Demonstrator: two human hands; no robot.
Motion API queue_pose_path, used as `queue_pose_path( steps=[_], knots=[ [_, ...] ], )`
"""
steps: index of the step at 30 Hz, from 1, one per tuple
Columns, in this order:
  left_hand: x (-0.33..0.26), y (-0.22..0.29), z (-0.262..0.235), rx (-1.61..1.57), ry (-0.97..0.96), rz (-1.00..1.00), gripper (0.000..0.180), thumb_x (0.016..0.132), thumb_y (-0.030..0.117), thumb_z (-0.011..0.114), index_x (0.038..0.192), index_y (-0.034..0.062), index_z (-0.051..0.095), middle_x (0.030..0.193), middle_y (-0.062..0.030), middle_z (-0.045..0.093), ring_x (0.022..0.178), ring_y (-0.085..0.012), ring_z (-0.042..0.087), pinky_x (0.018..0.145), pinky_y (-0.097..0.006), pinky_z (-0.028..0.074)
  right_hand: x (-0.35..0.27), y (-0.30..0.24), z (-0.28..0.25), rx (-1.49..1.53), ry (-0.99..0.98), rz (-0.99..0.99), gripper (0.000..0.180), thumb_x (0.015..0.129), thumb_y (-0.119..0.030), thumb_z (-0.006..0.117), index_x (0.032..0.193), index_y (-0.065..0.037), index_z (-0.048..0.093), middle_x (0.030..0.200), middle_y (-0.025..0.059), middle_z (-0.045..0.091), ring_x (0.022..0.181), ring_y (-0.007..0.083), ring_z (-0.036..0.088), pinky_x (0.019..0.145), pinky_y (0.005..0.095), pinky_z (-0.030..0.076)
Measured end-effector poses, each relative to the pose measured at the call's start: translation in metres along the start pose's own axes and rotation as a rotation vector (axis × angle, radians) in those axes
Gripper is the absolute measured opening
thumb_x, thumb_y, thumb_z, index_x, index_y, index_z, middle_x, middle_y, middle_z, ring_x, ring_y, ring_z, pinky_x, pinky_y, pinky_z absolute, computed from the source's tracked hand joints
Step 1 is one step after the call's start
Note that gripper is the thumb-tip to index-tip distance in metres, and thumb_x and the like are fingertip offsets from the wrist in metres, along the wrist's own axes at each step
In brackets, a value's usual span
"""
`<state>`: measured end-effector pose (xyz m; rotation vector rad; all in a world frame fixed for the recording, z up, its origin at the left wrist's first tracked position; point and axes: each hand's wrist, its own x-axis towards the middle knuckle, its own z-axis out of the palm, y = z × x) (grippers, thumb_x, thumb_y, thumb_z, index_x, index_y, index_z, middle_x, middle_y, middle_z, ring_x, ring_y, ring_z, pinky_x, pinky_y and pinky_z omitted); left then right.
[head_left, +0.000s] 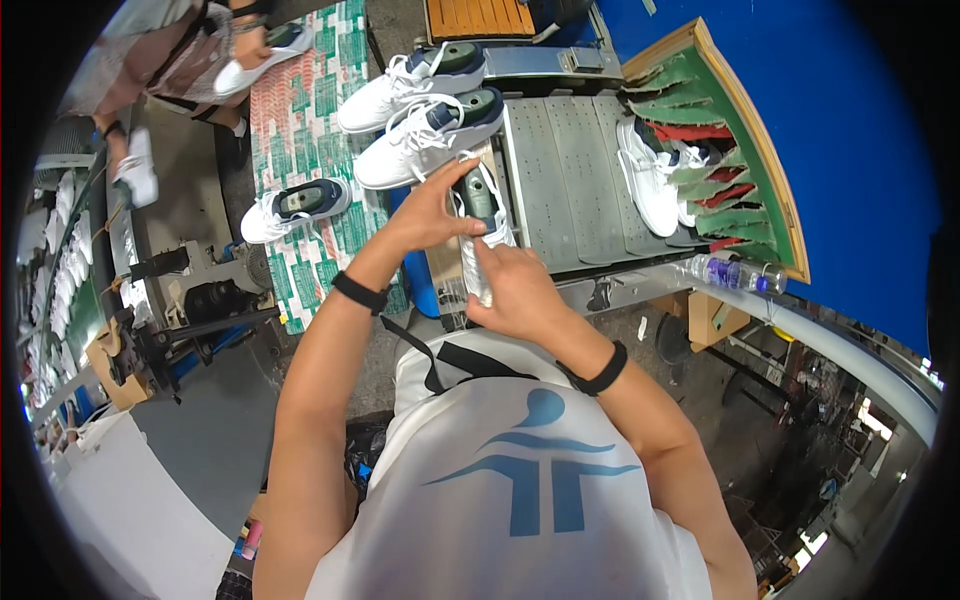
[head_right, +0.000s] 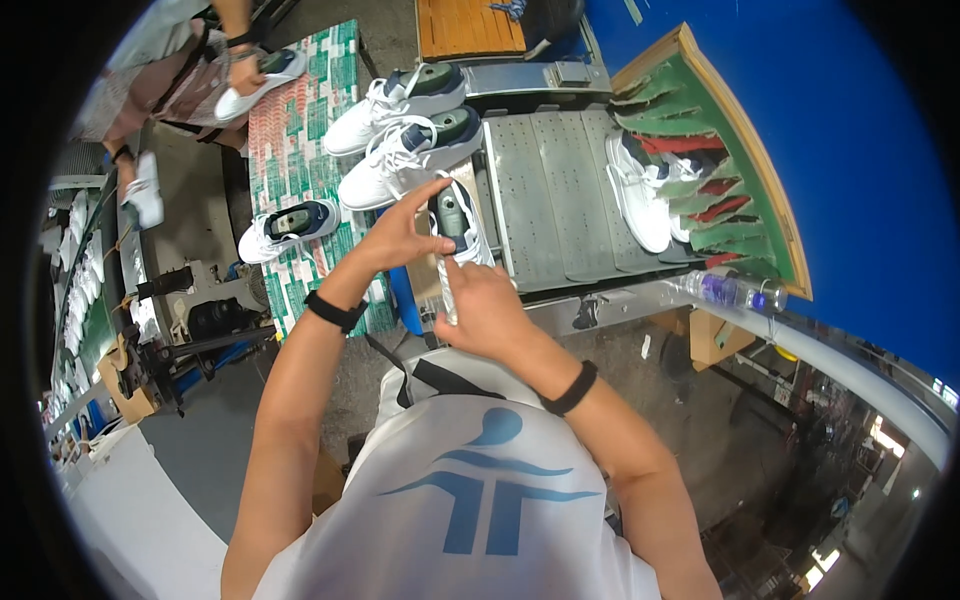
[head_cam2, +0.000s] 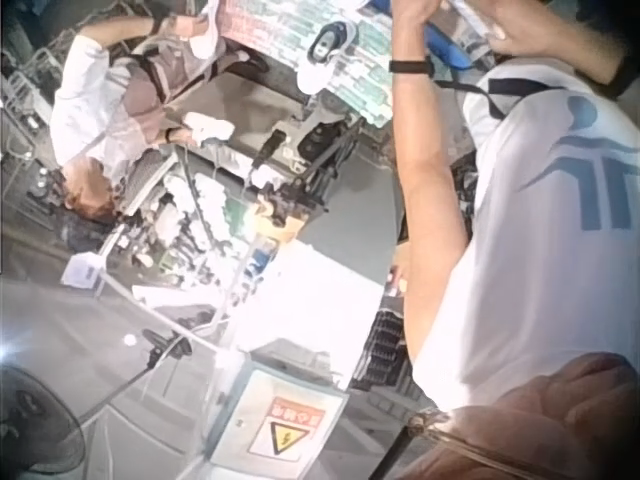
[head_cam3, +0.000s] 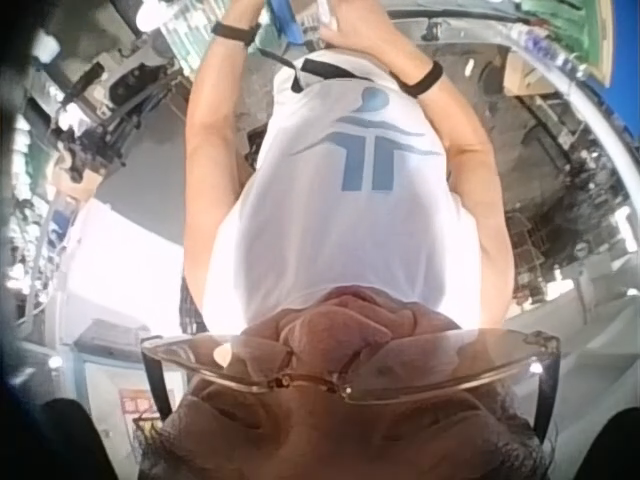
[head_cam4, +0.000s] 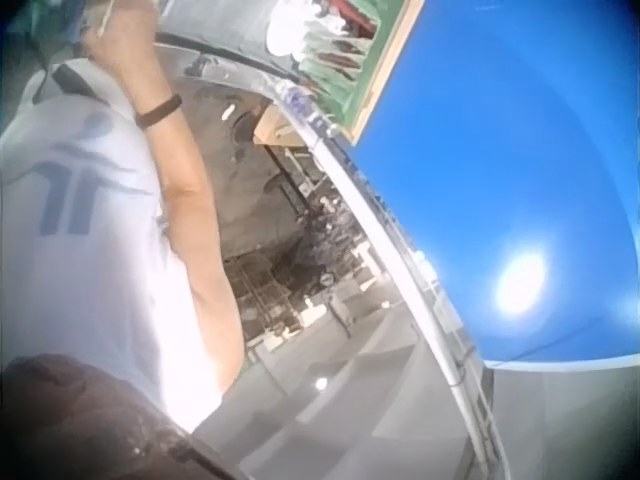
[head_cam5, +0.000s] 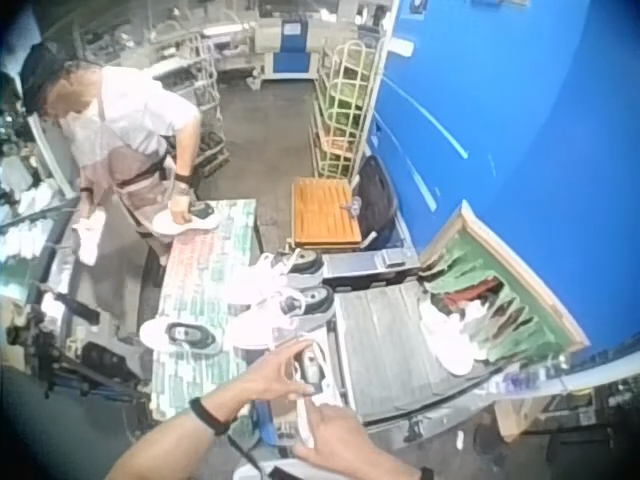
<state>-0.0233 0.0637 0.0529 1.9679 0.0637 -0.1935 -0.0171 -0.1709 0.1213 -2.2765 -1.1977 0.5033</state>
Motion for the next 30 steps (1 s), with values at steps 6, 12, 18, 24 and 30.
queue_pose_path(
  steps=[6, 12, 18, 24, 30],
  knots=[
    [0.007, 0.011, -0.002, -0.005, 0.110, -0.053, 0.094, 0.064, 0.017, 0.103, 0.150, 0.0081, 0.064, 0.141, -0.0187, 0.073, 0.128, -0.0345, 0.071, 0.110, -0.040, 0.054, 0.013, -0.021, 0.009, 0.161, -0.100, 0.205, 0.074, 0.082, -0.030, 0.077, 0.135, 0.018, 0.061, 0.100, 0.0265, 0.073, 0.094, 0.0432, 0.071, 0.088, 0.0502, 0.057],
    [0.002, -0.004, 0.003, -0.100, 0.057, -0.036, 0.094, 0.070, 0.017, 0.101, 0.154, 0.0083, 0.059, 0.146, -0.0178, 0.069, 0.135, -0.0323, 0.066, 0.115, -0.040, 0.050, -0.028, -0.031, -0.017, 0.611, -0.454, 0.081, 0.057, 0.089, -0.022, 0.073, 0.141, 0.001, 0.069, 0.108, 0.0155, 0.077, 0.106, 0.0290, 0.075, 0.098, 0.0387, 0.057],
    [0.003, -0.001, 0.019, -0.037, 0.157, 0.039, 0.099, 0.072, 0.027, 0.102, 0.158, 0.0098, 0.054, 0.161, -0.0201, 0.054, 0.150, -0.0360, 0.052, 0.125, -0.044, 0.041, -0.012, 0.024, -0.029, 0.260, 0.034, 0.224, 0.070, 0.084, -0.026, 0.075, 0.143, 0.011, 0.062, 0.108, 0.0231, 0.072, 0.103, 0.0417, 0.070, 0.095, 0.0484, 0.055],
    [0.000, -0.001, 0.016, -0.047, 0.191, 0.001, 0.094, 0.074, 0.026, 0.101, 0.155, 0.0092, 0.058, 0.152, -0.0192, 0.063, 0.143, -0.0334, 0.058, 0.122, -0.042, 0.044, -0.073, 0.021, -0.047, 0.054, 0.032, -0.003, 0.073, 0.084, -0.025, 0.076, 0.145, 0.012, 0.060, 0.107, 0.0247, 0.069, 0.098, 0.0421, 0.067, 0.095, 0.0500, 0.053],
    [0.006, -0.008, 0.026, -0.098, 0.164, -0.005, 0.097, 0.079, 0.030, 0.100, 0.162, 0.0141, 0.051, 0.158, -0.0148, 0.057, 0.148, -0.0310, 0.053, 0.129, -0.047, 0.038, -0.071, 0.022, -0.037, 0.152, 0.034, 0.154, 0.077, 0.086, -0.030, 0.077, 0.148, 0.010, 0.057, 0.122, 0.0254, 0.068, 0.113, 0.0428, 0.066, 0.108, 0.0525, 0.048]
  ],
)
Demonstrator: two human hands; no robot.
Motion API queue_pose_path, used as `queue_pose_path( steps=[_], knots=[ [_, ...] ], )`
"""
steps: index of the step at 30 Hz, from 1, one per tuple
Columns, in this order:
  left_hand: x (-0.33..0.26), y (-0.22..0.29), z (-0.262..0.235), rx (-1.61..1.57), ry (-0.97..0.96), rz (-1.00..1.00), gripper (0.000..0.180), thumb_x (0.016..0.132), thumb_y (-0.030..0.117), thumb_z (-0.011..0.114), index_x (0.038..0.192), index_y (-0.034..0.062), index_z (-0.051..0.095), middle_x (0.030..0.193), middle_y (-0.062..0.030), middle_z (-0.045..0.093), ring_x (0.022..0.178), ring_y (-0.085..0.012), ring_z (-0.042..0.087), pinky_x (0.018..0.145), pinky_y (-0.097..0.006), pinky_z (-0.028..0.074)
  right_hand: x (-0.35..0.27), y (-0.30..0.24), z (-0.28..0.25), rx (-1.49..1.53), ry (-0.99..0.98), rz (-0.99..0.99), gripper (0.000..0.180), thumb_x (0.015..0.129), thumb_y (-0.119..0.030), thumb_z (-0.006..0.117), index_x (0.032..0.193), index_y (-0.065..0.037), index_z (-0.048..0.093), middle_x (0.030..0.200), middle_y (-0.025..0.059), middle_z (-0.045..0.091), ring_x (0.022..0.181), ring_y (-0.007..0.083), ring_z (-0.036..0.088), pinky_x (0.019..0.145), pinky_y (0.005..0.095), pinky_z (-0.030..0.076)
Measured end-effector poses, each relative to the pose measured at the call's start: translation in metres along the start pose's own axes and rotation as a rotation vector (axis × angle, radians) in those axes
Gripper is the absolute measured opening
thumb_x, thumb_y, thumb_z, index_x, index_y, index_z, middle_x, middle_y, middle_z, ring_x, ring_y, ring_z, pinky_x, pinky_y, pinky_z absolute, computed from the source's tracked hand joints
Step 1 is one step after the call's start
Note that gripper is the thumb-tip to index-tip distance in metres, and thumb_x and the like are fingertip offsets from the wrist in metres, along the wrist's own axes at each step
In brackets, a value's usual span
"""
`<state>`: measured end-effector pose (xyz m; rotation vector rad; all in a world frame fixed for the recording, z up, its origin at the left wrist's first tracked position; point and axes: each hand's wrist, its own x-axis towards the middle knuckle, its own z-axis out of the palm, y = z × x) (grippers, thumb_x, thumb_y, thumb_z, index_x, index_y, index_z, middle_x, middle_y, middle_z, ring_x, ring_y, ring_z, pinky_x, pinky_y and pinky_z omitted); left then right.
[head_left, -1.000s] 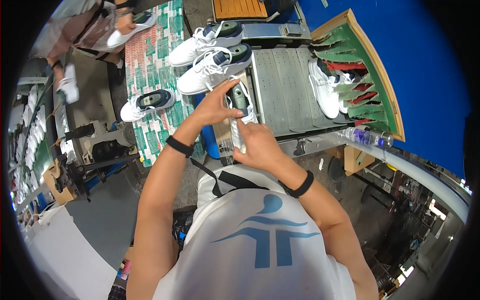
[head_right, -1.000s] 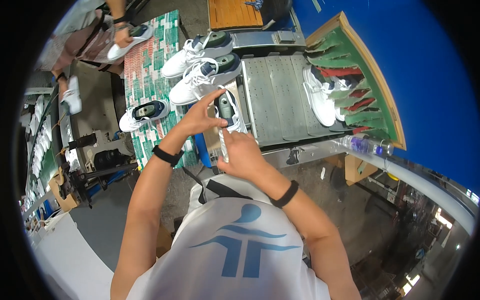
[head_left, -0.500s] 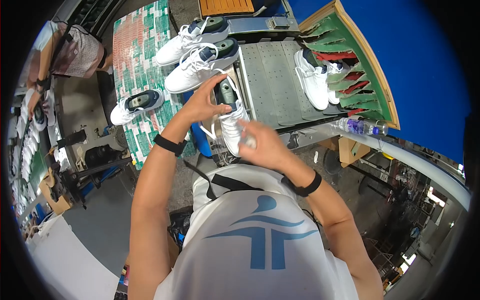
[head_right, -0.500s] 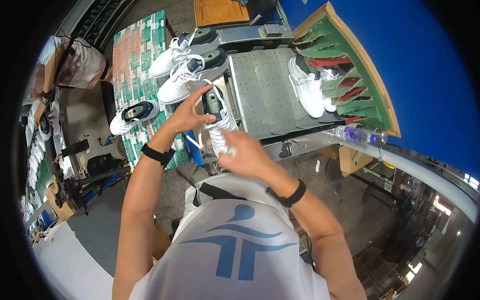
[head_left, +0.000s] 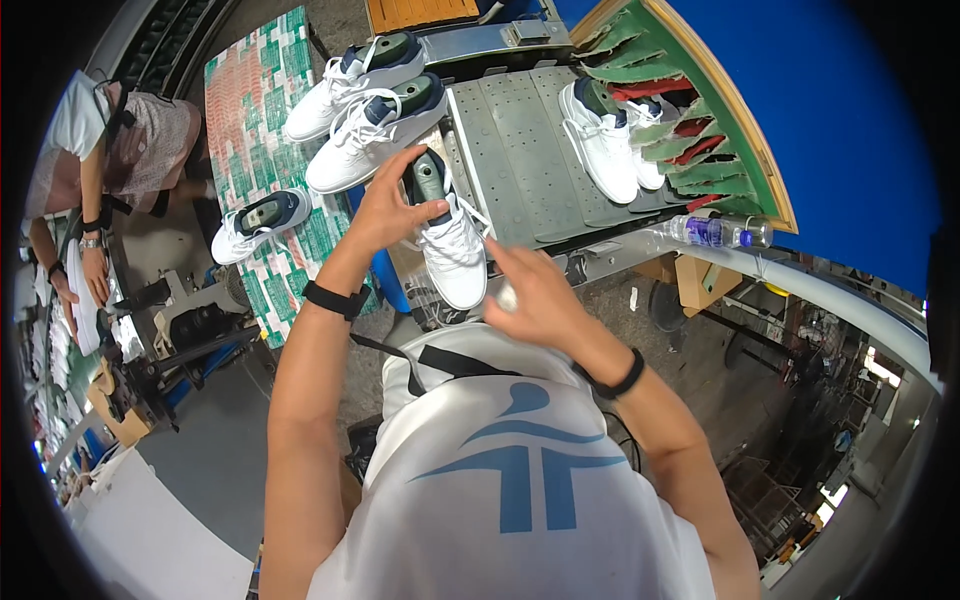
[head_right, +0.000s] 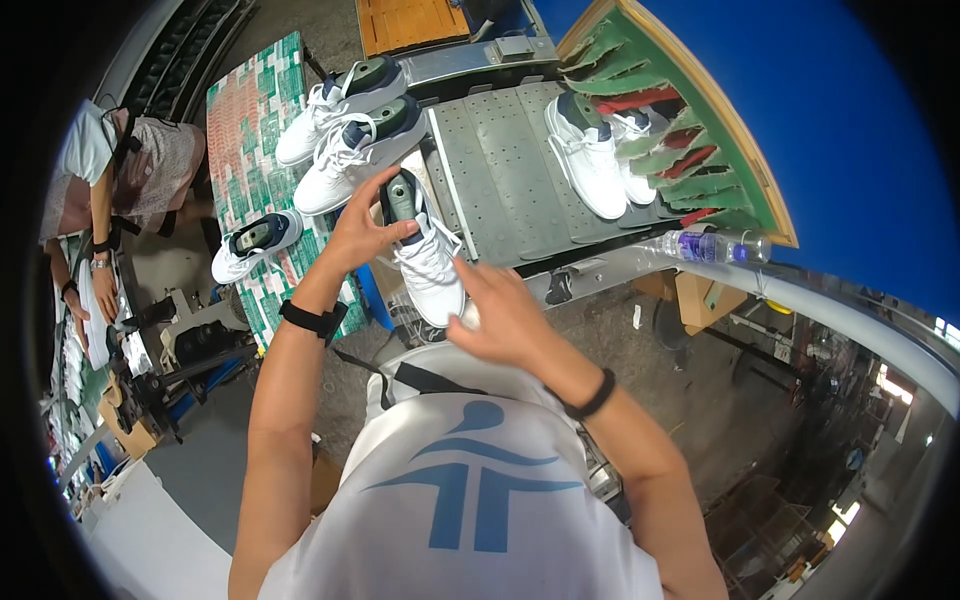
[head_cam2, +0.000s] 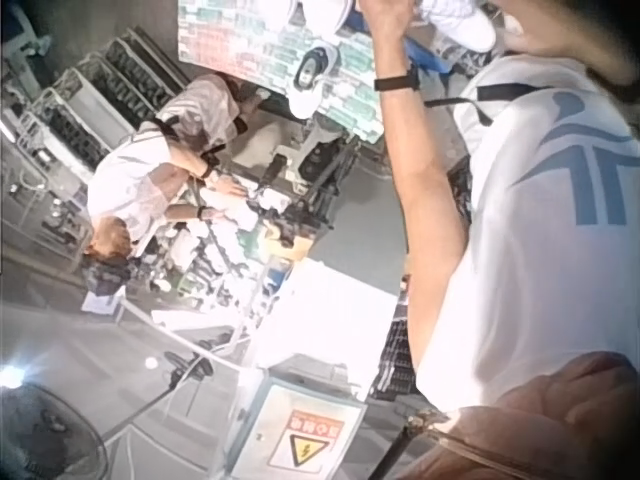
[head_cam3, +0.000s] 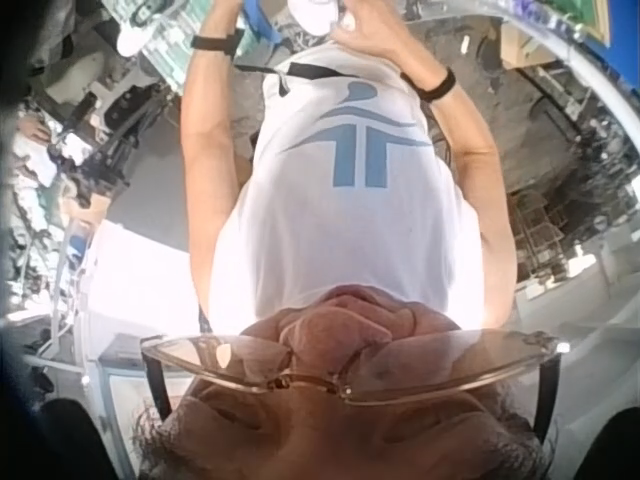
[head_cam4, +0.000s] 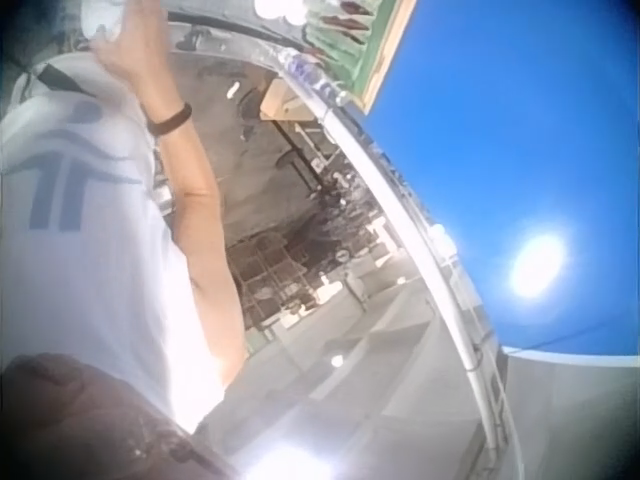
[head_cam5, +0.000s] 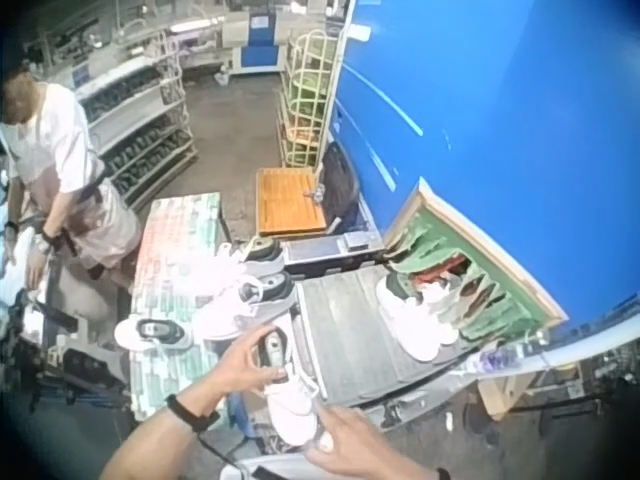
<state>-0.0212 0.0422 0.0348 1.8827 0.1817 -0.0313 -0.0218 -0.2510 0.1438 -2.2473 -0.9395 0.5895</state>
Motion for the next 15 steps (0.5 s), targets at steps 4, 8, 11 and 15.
queue_pose_path(
  steps=[4, 8, 11, 15],
  knots=[
    [0.000, 0.007, -0.001, -0.015, 0.008, 0.011, 0.098, 0.076, 0.031, 0.102, 0.158, 0.0096, 0.054, 0.152, -0.0166, 0.060, 0.143, -0.0317, 0.057, 0.121, -0.042, 0.044, 0.030, 0.015, 0.022, -0.012, -0.027, 0.013, 0.075, 0.086, -0.029, 0.075, 0.148, 0.009, 0.057, 0.118, 0.0251, 0.068, 0.111, 0.0430, 0.066, 0.103, 0.0515, 0.049],
    [-0.003, 0.006, 0.000, 0.009, 0.041, 0.025, 0.098, 0.076, 0.032, 0.102, 0.158, 0.0103, 0.054, 0.152, -0.0163, 0.059, 0.142, -0.0320, 0.057, 0.120, -0.043, 0.044, 0.008, 0.022, 0.022, 0.087, 0.026, -0.024, 0.075, 0.083, -0.024, 0.077, 0.149, 0.007, 0.057, 0.107, 0.0215, 0.068, 0.100, 0.0404, 0.066, 0.093, 0.0480, 0.051],
    [-0.004, 0.006, 0.001, -0.007, 0.044, 0.035, 0.098, 0.075, 0.033, 0.102, 0.158, 0.0109, 0.054, 0.153, -0.0166, 0.058, 0.142, -0.0318, 0.056, 0.120, -0.044, 0.044, 0.019, 0.007, 0.019, 0.153, 0.062, 0.030, 0.076, 0.083, -0.024, 0.078, 0.149, 0.007, 0.057, 0.107, 0.0214, 0.068, 0.101, 0.0402, 0.067, 0.093, 0.0488, 0.052],
    [-0.002, 0.003, 0.001, -0.006, 0.017, -0.027, 0.098, 0.075, 0.033, 0.102, 0.159, 0.0120, 0.054, 0.154, -0.0169, 0.058, 0.143, -0.0318, 0.055, 0.120, -0.044, 0.045, 0.029, 0.019, 0.028, 0.028, 0.019, -0.027, 0.076, 0.083, -0.023, 0.078, 0.149, 0.008, 0.056, 0.106, 0.0211, 0.068, 0.100, 0.0403, 0.067, 0.092, 0.0475, 0.052]
  ],
)
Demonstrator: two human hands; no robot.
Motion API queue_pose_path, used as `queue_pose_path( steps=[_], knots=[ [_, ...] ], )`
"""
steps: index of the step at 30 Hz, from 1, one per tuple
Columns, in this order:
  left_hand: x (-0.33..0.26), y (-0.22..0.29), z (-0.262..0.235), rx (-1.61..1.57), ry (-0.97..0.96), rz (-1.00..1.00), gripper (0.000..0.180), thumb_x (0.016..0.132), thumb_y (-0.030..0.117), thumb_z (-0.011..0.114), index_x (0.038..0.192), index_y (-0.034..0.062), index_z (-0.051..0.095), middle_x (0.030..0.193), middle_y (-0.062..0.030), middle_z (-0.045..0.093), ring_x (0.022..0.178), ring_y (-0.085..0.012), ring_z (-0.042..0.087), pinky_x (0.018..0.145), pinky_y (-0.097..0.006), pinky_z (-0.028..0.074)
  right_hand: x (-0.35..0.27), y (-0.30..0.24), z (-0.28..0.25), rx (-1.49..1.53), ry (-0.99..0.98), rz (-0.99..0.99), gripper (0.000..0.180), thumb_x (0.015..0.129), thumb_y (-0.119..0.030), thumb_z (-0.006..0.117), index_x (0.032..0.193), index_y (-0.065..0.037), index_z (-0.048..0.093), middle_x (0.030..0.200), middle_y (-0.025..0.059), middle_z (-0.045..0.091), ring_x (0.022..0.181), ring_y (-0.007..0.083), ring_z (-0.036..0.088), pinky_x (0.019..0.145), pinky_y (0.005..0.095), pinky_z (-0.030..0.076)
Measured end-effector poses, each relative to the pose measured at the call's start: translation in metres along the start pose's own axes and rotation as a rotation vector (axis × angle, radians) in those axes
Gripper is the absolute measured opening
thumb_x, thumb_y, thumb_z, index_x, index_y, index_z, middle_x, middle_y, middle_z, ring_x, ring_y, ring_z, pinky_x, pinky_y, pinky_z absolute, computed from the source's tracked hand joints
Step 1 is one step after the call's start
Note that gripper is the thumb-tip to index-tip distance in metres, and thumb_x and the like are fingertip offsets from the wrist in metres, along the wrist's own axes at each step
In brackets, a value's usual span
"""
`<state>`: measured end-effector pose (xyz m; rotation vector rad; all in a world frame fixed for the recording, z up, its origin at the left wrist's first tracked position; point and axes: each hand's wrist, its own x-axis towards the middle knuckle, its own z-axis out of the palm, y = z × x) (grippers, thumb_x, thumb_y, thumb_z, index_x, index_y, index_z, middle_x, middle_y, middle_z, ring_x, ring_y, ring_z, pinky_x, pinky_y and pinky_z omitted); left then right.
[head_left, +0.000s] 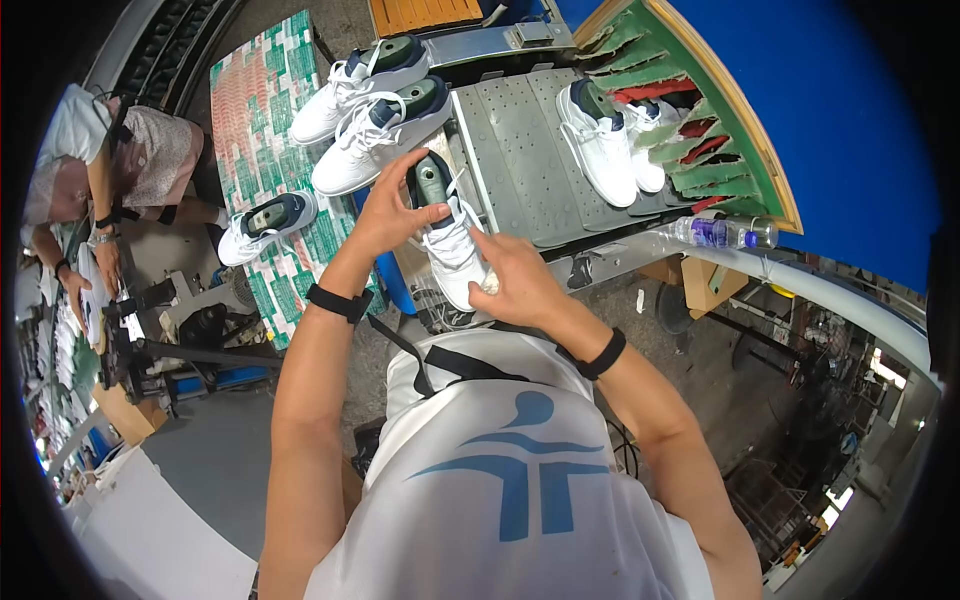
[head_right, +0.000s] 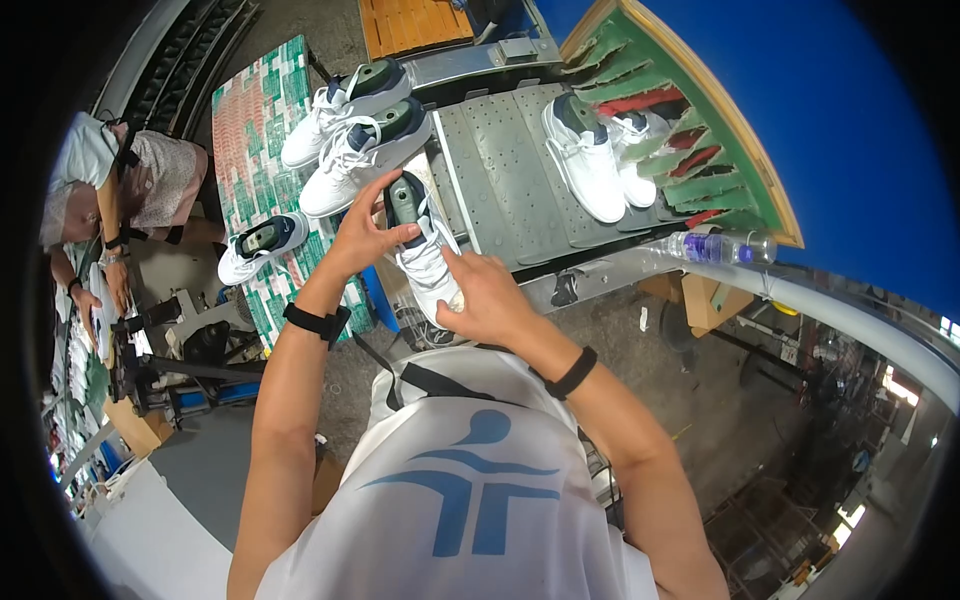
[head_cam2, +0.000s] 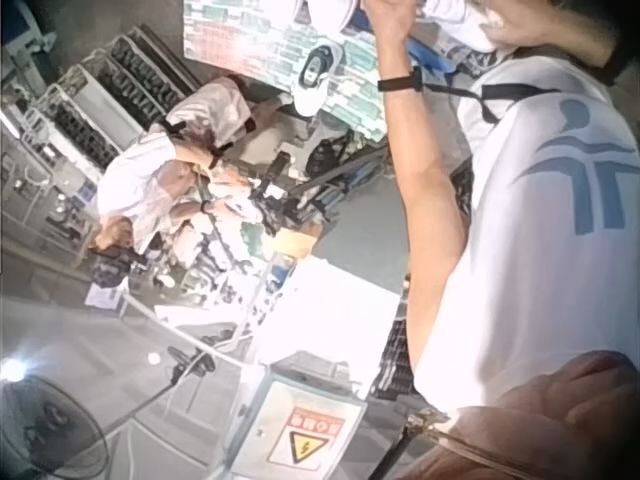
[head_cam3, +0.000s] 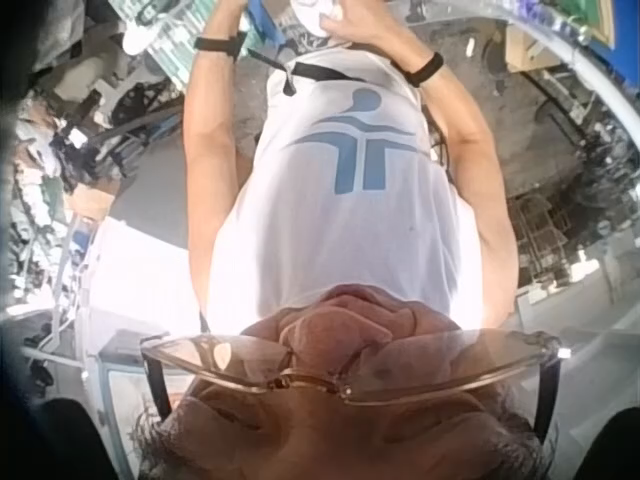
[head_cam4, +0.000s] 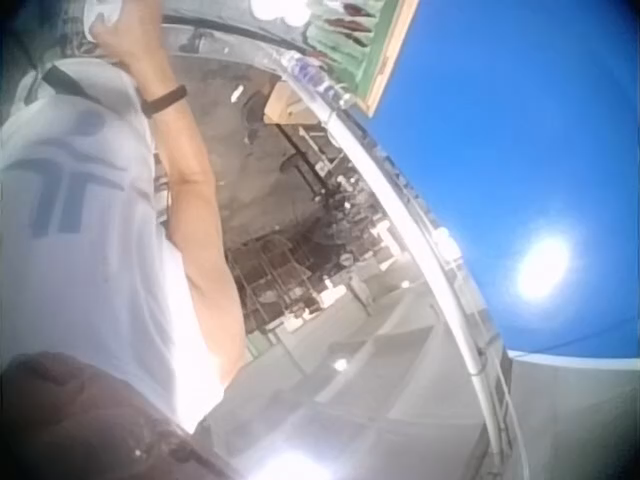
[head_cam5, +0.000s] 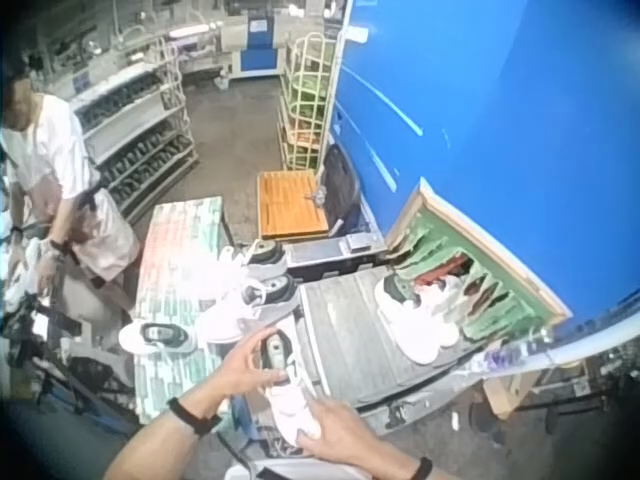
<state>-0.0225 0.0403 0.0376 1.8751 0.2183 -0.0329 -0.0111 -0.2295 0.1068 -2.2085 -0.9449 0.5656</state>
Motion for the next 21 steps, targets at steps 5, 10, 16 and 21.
queue_pose_path(
  steps=[5, 10, 16, 21],
  knots=[
    [0.001, -0.004, 0.001, 0.010, -0.028, 0.013, 0.097, 0.081, 0.032, 0.099, 0.163, 0.0165, 0.050, 0.158, -0.0144, 0.053, 0.147, -0.0298, 0.052, 0.125, -0.050, 0.042, -0.001, 0.004, -0.001, 0.087, 0.077, 0.032, 0.074, 0.084, -0.027, 0.077, 0.146, 0.008, 0.059, 0.113, 0.0239, 0.069, 0.107, 0.0426, 0.066, 0.099, 0.0516, 0.050],
    [-0.001, -0.001, -0.005, -0.031, -0.017, -0.010, 0.097, 0.080, 0.030, 0.100, 0.162, 0.0166, 0.051, 0.159, -0.0140, 0.051, 0.147, -0.0302, 0.052, 0.126, -0.049, 0.042, -0.011, -0.004, -0.003, -0.115, 0.055, -0.094, 0.075, 0.081, -0.024, 0.077, 0.145, 0.010, 0.058, 0.106, 0.0226, 0.066, 0.099, 0.0407, 0.065, 0.091, 0.0497, 0.051],
    [-0.002, 0.000, -0.001, -0.010, 0.040, 0.055, 0.099, 0.075, 0.030, 0.102, 0.159, 0.0121, 0.054, 0.151, -0.0173, 0.059, 0.141, -0.0317, 0.056, 0.118, -0.041, 0.045, -0.031, -0.039, -0.006, -0.167, 0.030, -0.091, 0.080, 0.081, -0.029, 0.076, 0.145, 0.013, 0.056, 0.103, 0.0205, 0.066, 0.098, 0.0375, 0.065, 0.092, 0.0484, 0.048],
    [0.002, 0.004, 0.004, 0.028, -0.001, 0.009, 0.098, 0.075, 0.033, 0.102, 0.158, 0.0123, 0.055, 0.149, -0.0186, 0.060, 0.139, -0.0329, 0.057, 0.116, -0.042, 0.046, 0.012, -0.025, 0.025, -0.269, 0.024, -0.202, 0.078, 0.081, -0.030, 0.077, 0.143, 0.014, 0.057, 0.104, 0.0211, 0.067, 0.097, 0.0369, 0.066, 0.093, 0.0488, 0.049]
  ],
)
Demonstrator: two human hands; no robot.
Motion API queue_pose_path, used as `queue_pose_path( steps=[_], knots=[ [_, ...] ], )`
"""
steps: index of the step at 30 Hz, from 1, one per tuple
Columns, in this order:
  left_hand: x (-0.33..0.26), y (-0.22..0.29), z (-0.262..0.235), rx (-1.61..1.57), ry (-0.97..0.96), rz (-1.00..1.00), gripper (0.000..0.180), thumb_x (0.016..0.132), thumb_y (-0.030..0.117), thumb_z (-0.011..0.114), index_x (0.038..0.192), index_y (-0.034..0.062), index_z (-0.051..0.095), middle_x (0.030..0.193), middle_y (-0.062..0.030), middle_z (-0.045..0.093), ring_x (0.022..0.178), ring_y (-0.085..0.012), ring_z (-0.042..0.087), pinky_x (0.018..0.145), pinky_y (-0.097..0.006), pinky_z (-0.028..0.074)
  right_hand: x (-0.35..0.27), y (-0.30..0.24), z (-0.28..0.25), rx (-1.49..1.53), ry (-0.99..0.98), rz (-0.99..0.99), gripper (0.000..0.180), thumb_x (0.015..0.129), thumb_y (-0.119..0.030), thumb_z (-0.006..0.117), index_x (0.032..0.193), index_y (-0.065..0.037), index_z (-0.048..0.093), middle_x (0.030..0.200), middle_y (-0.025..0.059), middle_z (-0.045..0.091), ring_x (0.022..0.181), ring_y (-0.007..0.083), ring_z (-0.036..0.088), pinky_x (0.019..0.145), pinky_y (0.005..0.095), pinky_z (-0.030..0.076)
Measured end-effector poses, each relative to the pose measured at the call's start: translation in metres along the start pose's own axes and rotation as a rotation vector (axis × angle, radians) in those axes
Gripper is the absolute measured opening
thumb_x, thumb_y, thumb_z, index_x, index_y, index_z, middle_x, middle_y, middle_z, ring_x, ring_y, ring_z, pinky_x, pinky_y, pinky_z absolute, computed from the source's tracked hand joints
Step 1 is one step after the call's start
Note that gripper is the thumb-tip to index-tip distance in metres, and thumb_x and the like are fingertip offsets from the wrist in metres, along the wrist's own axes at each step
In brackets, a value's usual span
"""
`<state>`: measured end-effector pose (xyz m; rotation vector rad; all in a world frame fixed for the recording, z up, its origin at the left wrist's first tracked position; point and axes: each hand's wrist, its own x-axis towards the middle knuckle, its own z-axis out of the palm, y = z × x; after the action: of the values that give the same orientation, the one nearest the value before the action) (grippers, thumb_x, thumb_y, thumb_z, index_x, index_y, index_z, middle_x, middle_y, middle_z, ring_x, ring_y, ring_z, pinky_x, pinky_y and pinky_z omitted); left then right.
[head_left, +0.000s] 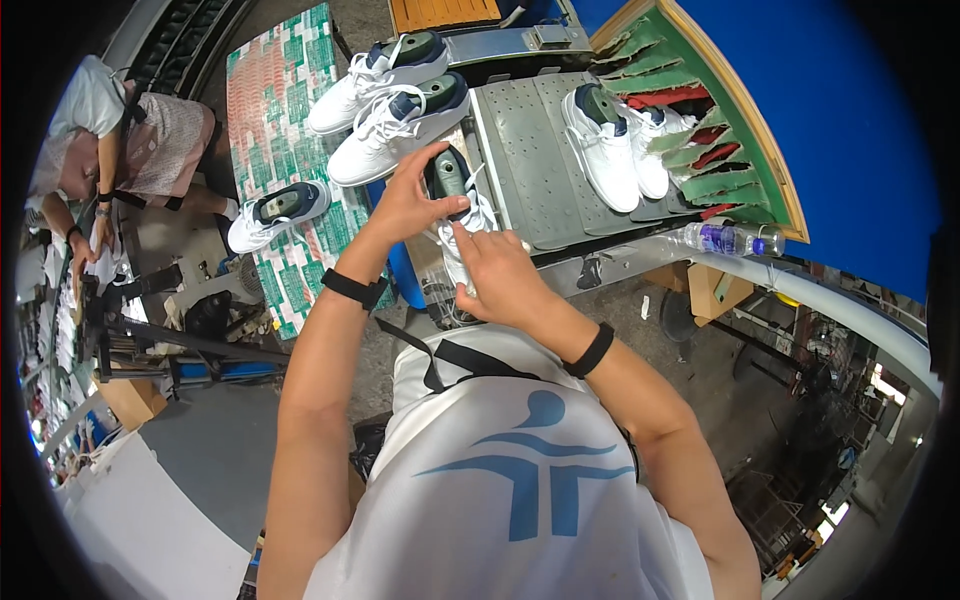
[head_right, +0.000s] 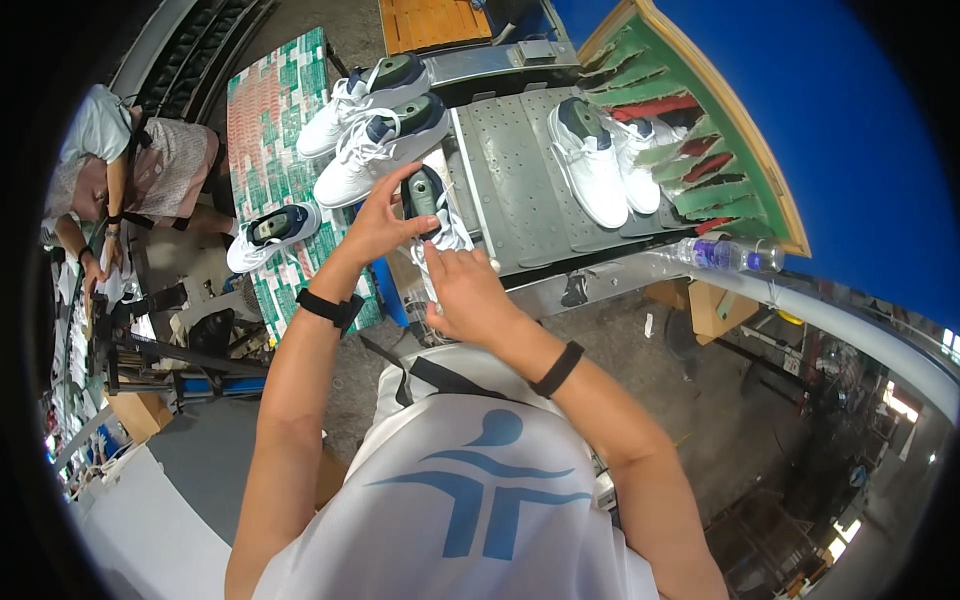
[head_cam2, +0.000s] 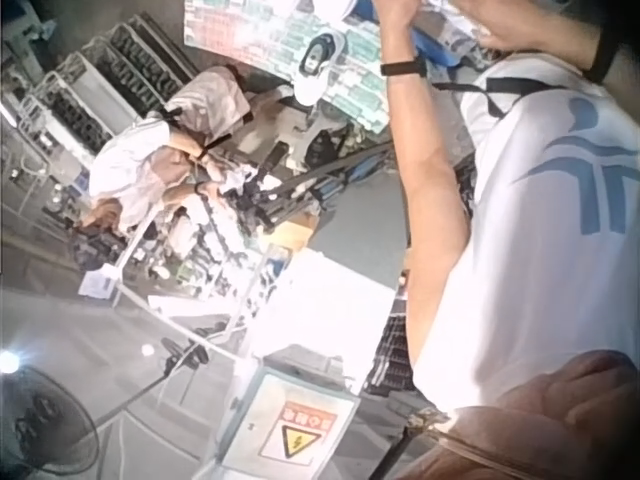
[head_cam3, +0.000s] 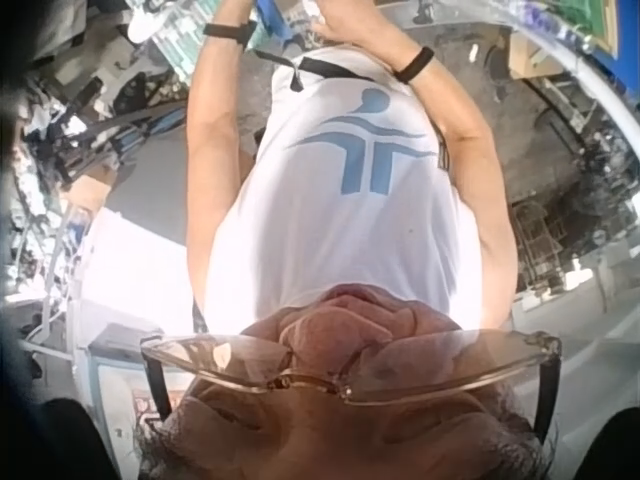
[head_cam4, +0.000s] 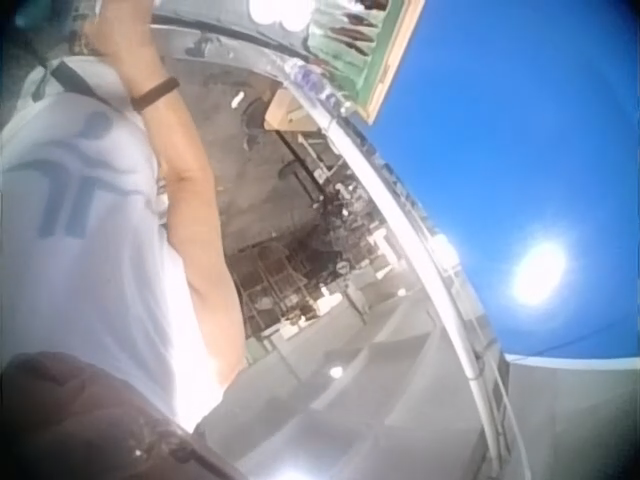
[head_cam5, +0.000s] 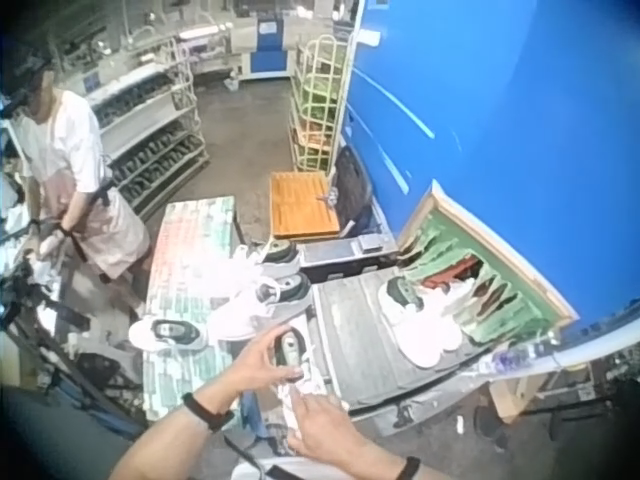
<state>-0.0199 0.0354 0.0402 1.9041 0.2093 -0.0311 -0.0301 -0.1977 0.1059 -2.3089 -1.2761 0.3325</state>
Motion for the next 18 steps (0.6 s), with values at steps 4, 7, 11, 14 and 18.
queue_pose_path(
  steps=[4, 7, 11, 14, 18],
  knots=[
    [0.000, -0.005, -0.001, 0.024, 0.015, 0.025, 0.094, 0.077, 0.029, 0.101, 0.158, 0.0139, 0.055, 0.148, -0.0179, 0.059, 0.141, -0.0324, 0.056, 0.119, -0.041, 0.046, -0.002, -0.028, -0.006, 0.154, -0.092, 0.102, 0.073, 0.085, -0.025, 0.077, 0.145, 0.012, 0.058, 0.103, 0.0198, 0.066, 0.093, 0.0394, 0.066, 0.087, 0.0494, 0.053],
    [-0.005, -0.016, -0.019, -0.156, -0.033, -0.010, 0.099, 0.076, 0.024, 0.101, 0.161, 0.0133, 0.052, 0.156, -0.0165, 0.055, 0.148, -0.0307, 0.052, 0.125, -0.045, 0.042, -0.025, -0.027, -0.030, 0.558, -0.172, 0.306, 0.071, 0.090, -0.022, 0.077, 0.152, 0.005, 0.057, 0.115, 0.0175, 0.069, 0.106, 0.0342, 0.070, 0.096, 0.0415, 0.055],
    [-0.029, -0.008, -0.008, -0.466, 0.056, -0.085, 0.110, 0.085, 0.010, 0.093, 0.173, 0.0097, 0.027, 0.167, -0.0175, 0.044, 0.152, -0.0295, 0.048, 0.123, -0.048, 0.045, -0.049, 0.011, -0.008, 0.685, 0.024, 0.294, 0.067, 0.092, -0.023, 0.075, 0.151, 0.005, 0.058, 0.120, 0.0152, 0.073, 0.103, 0.0243, 0.070, 0.093, 0.0378, 0.055],
    [-0.048, -0.013, 0.054, -0.190, 0.341, -0.203, 0.118, 0.083, 0.011, 0.095, 0.172, -0.0028, 0.019, 0.167, -0.0269, 0.039, 0.151, -0.0331, 0.047, 0.120, -0.043, 0.047, -0.028, 0.026, 0.022, 0.634, 0.291, 0.585, 0.062, 0.093, -0.026, 0.073, 0.146, 0.004, 0.063, 0.118, 0.0226, 0.075, 0.106, 0.0310, 0.074, 0.097, 0.0379, 0.055],
    [-0.050, 0.012, 0.091, -0.024, 0.481, -0.342, 0.127, 0.071, 0.030, 0.101, 0.166, -0.0049, 0.024, 0.154, -0.0357, 0.050, 0.143, -0.0479, 0.053, 0.120, -0.049, 0.045, -0.010, 0.039, 0.030, 0.732, -0.062, 0.786, 0.060, 0.094, -0.025, 0.069, 0.146, 0.006, 0.064, 0.103, 0.0162, 0.078, 0.095, 0.0241, 0.073, 0.089, 0.0372, 0.057]
  ],
)
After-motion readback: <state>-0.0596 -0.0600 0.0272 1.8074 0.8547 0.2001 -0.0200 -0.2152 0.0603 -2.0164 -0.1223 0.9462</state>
